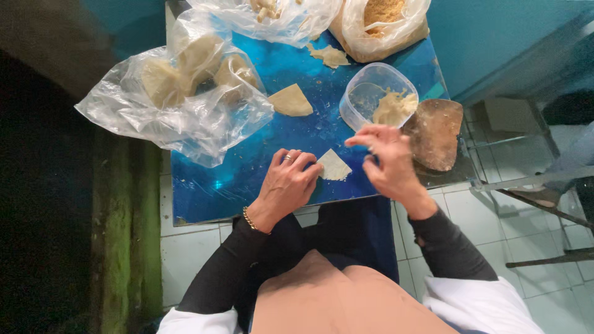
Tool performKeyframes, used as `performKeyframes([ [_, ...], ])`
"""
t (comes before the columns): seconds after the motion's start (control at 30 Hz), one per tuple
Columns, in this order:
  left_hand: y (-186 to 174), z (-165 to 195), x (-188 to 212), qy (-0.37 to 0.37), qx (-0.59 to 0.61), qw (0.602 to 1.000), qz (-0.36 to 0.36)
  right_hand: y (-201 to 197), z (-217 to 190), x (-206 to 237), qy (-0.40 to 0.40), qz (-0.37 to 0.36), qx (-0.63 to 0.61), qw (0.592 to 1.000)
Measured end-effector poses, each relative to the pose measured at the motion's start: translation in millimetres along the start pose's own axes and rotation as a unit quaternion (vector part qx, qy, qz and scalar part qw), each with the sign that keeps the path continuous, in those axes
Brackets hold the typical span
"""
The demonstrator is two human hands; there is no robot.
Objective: The person sits at a small blue table and folds filled pastries. They take a triangular dough wrapper, scoop filling from a plastic container with their fingers, place it on the wrapper, fold the wrapper over and pinch the edges closed, then place the finished pastry into a plastic bag with others.
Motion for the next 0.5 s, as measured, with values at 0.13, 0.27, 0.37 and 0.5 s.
performKeyframes([
  [0.13,-1,2,1,0.005,-0.003,1.0,0.004,40,-18,12,-0.018,-0.024,0.032,0.999],
  [0.27,-2,1,3,0.005,-0.005,1.0,0.001,34,-37,22,-0.184,0.009,0.206,0.961],
  [0.37,-2,4,5,0.004,-0.004,1.0,-0.002,30,-34,20,-0.23,-0.012,0.257,0.939],
  [0.5,-3,5,4,0.006,-0.007,1.0,-0.003,34,-27,14,-0.131,-0.013,0.17,0.977],
])
Point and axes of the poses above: each hand's wrist, its own x-axis away from the middle knuckle, its own y-axis out of the palm, z = x × y, the point moved 9 cm from there along -x, towards the middle knuckle, and after that the axes turned 15 degrees about z, right-handed, at the moved point
